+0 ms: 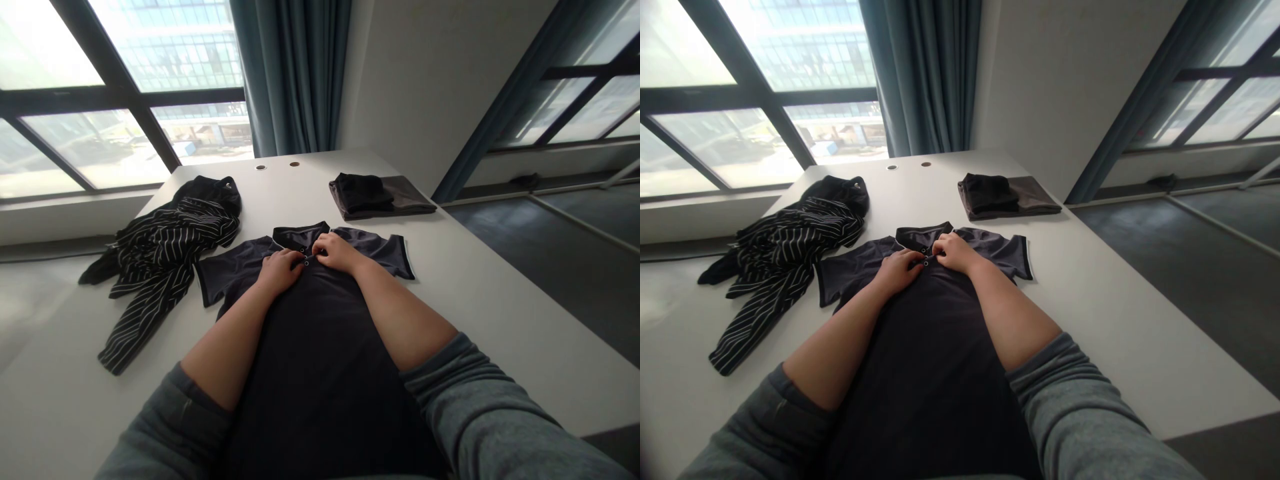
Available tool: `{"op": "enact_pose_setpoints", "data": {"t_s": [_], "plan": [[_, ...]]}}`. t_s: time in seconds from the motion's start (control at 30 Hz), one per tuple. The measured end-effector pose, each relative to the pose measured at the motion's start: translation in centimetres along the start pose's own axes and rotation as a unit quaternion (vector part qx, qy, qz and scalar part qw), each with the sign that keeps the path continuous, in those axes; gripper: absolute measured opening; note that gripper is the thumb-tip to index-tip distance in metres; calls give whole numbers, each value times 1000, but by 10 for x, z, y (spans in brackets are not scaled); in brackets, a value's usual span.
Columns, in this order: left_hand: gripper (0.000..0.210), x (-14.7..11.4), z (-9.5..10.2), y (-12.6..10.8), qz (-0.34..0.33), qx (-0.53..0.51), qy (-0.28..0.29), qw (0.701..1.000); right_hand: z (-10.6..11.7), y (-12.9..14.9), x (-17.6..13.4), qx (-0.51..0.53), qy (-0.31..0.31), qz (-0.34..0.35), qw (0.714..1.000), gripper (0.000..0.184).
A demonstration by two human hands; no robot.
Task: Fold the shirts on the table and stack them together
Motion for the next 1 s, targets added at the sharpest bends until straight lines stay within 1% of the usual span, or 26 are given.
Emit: {"op": "enact_pose_setpoints", "data": {"t_s": [0.13,0.23,0.37,0.53,0.6,0.67,0.8,0.9,0.93,1.0], "plan": [[36,-2,-6,-4,10,34,-11,999,2,8,1,30,-24,28,999,19],[39,-2,-11,-5,24,64,-31,997,2,10,0,49,-16,15,999,16],[42,-1,-15,-3,33,73,-37,996,-2,6,0,32,15,-21,999,11],[41,0,-15,2,20,56,-39,997,-4,3,2,-3,-12,-13,1000,8],[38,2,-15,3,23,47,-39,998,-3,4,2,2,-16,4,1000,11],[37,4,-15,4,32,38,-39,998,-1,5,2,14,-1,13,1000,13],[36,15,-12,0,65,34,-32,997,1,7,1,29,34,-8,999,17],[30,24,-10,-6,97,49,-14,994,1,10,2,24,23,-31,999,17],[28,26,-9,-7,104,49,-11,993,0,11,3,23,18,-40,999,19],[22,29,-10,-9,120,33,-12,992,-2,12,3,22,13,-54,998,34]]}}
Point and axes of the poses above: each hand's wrist, its own x-axis towards the middle knuckle, its own z-axis out of the back of the hand, y = z × x, the point moved 1 cm from there along x, towards the middle knuckle, and after that the axes turned 8 degrees about z, right-handed, at the moved point
